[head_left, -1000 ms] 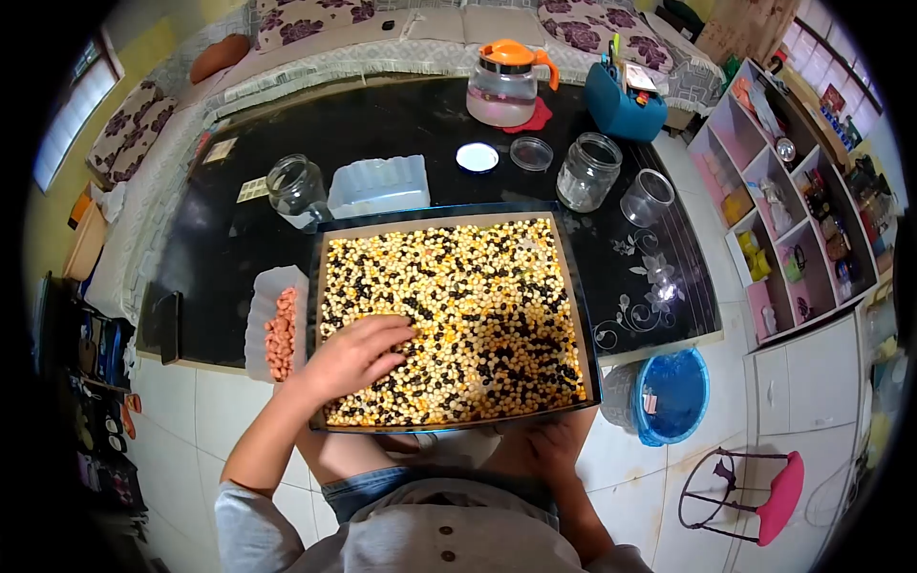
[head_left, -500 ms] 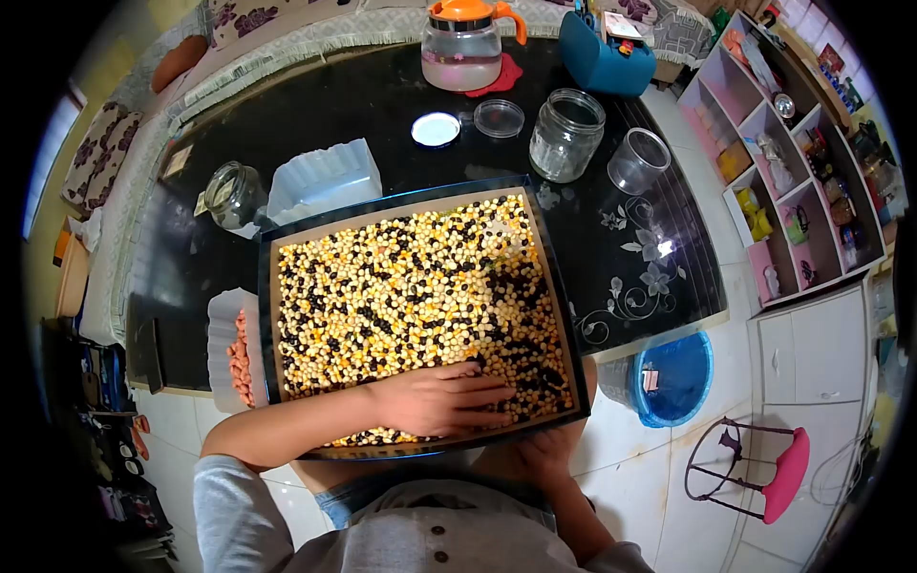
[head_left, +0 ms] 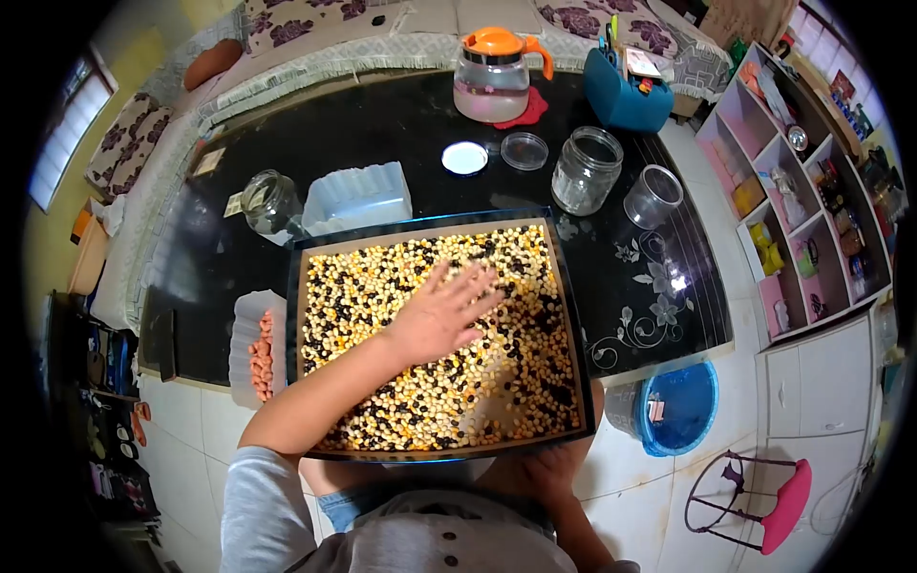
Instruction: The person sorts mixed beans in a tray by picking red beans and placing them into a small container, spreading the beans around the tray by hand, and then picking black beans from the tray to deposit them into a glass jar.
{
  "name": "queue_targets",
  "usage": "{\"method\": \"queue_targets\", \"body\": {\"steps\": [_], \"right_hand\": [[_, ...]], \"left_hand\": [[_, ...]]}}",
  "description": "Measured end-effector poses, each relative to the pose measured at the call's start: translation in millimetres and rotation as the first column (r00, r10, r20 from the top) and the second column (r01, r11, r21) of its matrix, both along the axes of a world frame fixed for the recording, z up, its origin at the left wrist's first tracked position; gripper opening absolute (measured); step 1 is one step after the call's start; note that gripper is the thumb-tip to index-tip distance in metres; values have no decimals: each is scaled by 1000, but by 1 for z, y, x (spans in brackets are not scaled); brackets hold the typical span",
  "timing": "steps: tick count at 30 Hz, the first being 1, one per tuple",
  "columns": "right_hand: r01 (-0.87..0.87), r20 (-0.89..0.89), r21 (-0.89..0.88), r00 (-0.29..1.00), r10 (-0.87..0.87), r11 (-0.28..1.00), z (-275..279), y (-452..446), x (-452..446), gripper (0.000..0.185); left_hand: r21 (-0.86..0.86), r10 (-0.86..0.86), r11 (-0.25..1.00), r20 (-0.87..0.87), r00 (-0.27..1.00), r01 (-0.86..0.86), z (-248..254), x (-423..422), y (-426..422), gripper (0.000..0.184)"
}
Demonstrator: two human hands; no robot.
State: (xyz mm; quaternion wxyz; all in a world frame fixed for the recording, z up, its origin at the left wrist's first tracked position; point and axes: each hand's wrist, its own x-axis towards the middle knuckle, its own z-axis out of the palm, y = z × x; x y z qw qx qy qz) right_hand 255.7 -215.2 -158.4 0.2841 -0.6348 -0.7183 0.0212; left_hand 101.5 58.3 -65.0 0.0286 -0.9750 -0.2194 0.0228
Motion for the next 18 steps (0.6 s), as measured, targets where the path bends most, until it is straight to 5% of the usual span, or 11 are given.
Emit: {"method": "queue_targets", "body": {"steps": [4, 6, 12, 14, 18], "right_hand": [[-14, -18, 67, 1000, 15, 998, -1, 4, -2, 12], [-8, -47, 100, 999, 13, 995, -2, 4, -3, 13], [-21, -81, 72, 996, 27, 997, -2, 2, -1, 13], [-1, -85, 49, 996, 5, 999, -3, 0, -3, 13], [-30, -46, 54, 998, 32, 998, 1, 1, 0, 24]], "left_hand": [[-213, 412, 895, 53, 910, -393, 11, -39, 15, 67], [-411, 525, 801, 132, 841, -435, -4, -59, 21, 65], [-231, 398, 905, 154, 904, -359, -2, -32, 9, 67], [-359, 267, 916, 215, 940, -178, -1, -11, 5, 67], [-287, 189, 950, 225, 956, -120, -17, 19, -4, 66]]}}
